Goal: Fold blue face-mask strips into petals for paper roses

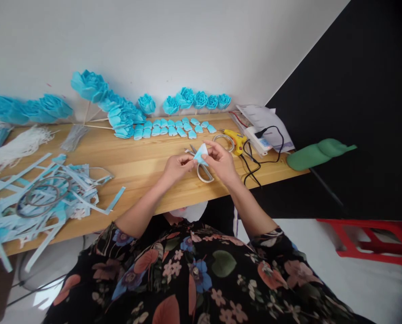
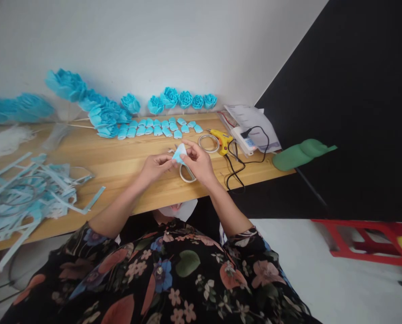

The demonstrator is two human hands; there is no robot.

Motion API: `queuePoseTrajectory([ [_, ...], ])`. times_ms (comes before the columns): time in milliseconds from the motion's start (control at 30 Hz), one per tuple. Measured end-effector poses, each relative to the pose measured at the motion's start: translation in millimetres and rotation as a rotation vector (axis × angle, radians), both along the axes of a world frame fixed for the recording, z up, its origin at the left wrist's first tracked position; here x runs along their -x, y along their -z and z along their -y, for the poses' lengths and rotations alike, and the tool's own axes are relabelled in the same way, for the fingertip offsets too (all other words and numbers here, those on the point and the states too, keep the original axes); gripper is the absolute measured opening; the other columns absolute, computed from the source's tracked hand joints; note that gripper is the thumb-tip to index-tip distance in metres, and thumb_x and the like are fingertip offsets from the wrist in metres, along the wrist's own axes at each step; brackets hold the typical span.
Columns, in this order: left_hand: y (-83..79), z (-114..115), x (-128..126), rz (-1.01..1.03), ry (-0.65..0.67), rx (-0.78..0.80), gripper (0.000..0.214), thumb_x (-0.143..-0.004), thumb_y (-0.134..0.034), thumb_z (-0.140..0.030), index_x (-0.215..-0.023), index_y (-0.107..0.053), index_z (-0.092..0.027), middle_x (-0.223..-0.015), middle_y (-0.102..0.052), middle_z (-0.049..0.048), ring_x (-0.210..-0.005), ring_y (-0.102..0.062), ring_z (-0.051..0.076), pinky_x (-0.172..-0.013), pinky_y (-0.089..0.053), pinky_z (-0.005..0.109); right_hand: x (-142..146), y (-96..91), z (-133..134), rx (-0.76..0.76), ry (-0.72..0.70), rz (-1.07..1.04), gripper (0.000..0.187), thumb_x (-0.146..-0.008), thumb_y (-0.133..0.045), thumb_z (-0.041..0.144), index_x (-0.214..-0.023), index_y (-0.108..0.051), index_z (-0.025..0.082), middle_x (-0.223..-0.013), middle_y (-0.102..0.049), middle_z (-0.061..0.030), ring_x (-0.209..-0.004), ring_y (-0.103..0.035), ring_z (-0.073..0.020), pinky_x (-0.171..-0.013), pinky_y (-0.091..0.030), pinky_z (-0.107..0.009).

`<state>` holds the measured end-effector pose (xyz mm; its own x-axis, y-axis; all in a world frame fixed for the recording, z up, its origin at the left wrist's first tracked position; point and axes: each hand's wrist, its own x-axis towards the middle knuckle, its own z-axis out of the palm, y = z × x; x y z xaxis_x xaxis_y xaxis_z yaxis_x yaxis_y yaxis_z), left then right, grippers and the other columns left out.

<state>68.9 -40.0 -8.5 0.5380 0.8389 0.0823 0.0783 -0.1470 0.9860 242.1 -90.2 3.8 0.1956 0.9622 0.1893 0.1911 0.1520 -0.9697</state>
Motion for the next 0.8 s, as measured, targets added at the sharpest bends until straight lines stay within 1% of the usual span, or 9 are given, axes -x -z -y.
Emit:
queuePoseTrajectory([
  [67, -2.5, 1, 0, -0.019, 0.02, -0.007, 0.029, -0.081, -0.063, -0.043, -0.069, -0.069, -0.018, -0.062, -0.063, -0.0005, -0.058, -0.052, 0.011, -0.059, -0.039, 0.025, 0, 0.0, 0, 0.007, 0.0, -0.005, 0.048, -0.079, -0.071, 0.034, -0.126, -0.062, 0.026, -0.083, -0.067, 0.0015, -0.075, -0.061, -0.015, -0.072, -0.053, -0.032],
  [167, -5.6, 2, -1, 0.02, 0.041, 0.033, 0.031, -0.081, -0.065, -0.047, -0.071, -0.068, -0.018, -0.064, -0.065, -0.0002, -0.06, -0.055, 0.011, -0.061, -0.042, 0.024, 2, -1.0, 2, 0.031, -0.033, -0.004, 0.049, -0.079, -0.071, 0.034, -0.127, -0.062, 0.026, -0.083, -0.068, 0.0018, -0.075, -0.062, -0.015, -0.075, -0.054, -0.033],
  [267, -6.4, 1, 0, 0.082, 0.058, 0.116, 0.034, -0.076, -0.071, -0.05, -0.07, -0.066, -0.017, -0.066, -0.067, 0.0009, -0.058, -0.055, 0.01, -0.06, -0.044, 0.024, 3, -3.7, 5, 0.035, -0.061, 0.003, 0.05, -0.081, -0.071, 0.038, -0.128, -0.063, 0.025, -0.085, -0.069, 0.0009, -0.075, -0.062, -0.0149, -0.075, -0.054, -0.032],
  [367, -6.5, 0, 2, 0.123, 0.045, 0.219, 0.037, -0.073, -0.076, -0.052, -0.069, -0.065, -0.017, -0.067, -0.069, 0.0023, -0.055, -0.054, 0.009, -0.058, -0.044, 0.023, 0, -7.9, 7, 0.005, -0.043, 0.043, 0.045, -0.087, -0.065, 0.045, -0.128, -0.064, 0.025, -0.091, -0.071, -0.0022, -0.076, -0.063, -0.0155, -0.073, -0.054, -0.032],
  [433, -7.2, -1, 4, 0.144, 0.021, 0.27, 0.039, -0.07, -0.078, -0.053, -0.069, -0.065, -0.017, -0.067, -0.069, 0.0026, -0.055, -0.053, 0.009, -0.057, -0.043, 0.023, -5, -10.5, 10, -0.025, -0.039, 0.092, 0.04, -0.091, -0.062, 0.046, -0.126, -0.067, 0.027, -0.104, -0.073, -0.0048, -0.086, -0.066, -0.0176, -0.078, -0.055, -0.034],
  [500, -8.1, -1, 5, 0.16, 0.011, 0.305, 0.04, -0.069, -0.08, -0.054, -0.068, -0.064, -0.017, -0.067, -0.069, 0.0025, -0.055, -0.053, 0.009, -0.057, -0.043, 0.023, -12, -12.2, 12, -0.065, -0.059, 0.158, 0.036, -0.092, -0.061, 0.045, -0.123, -0.069, 0.029, -0.121, -0.07, -0.0061, -0.104, -0.066, -0.0216, -0.086, -0.056, -0.037],
  [600, -9.0, 0, 5, 0.168, 0.024, 0.329, 0.041, -0.068, -0.081, -0.054, -0.068, -0.064, -0.016, -0.067, -0.069, 0.0028, -0.054, -0.053, 0.009, -0.057, -0.043, 0.024, -19, -13.1, 15, -0.126, -0.11, 0.296, 0.031, -0.092, -0.062, 0.04, -0.12, -0.072, 0.032, -0.136, -0.063, -0.0057, -0.128, -0.057, -0.026, -0.098, -0.054, -0.042],
  [733, -8.5, 0, 5, 0.169, 0.051, 0.341, 0.04, -0.067, -0.081, -0.053, -0.068, -0.065, -0.016, -0.068, -0.069, 0.0032, -0.055, -0.053, 0.009, -0.057, -0.043, 0.024, -22, -13.4, 16, -0.186, -0.155, 0.467, 0.027, -0.091, -0.063, 0.029, -0.114, -0.075, 0.036, -0.148, -0.055, -0.0008, -0.14, -0.048, -0.0263, -0.118, -0.037, -0.051],
  [800, -7.7, 0, 5, 0.158, 0.046, 0.344, 0.04, -0.068, -0.081, -0.053, -0.068, -0.064, -0.016, -0.068, -0.069, 0.0032, -0.054, -0.053, 0.009, -0.056, -0.042, 0.023, -21, -13.0, 15, -0.2, -0.198, 0.499, 0.023, -0.091, -0.063, 0.029, -0.108, -0.077, 0.036, -0.151, -0.053, 0.0005, -0.143, -0.045, -0.0265, -0.118, -0.037, -0.051],
])
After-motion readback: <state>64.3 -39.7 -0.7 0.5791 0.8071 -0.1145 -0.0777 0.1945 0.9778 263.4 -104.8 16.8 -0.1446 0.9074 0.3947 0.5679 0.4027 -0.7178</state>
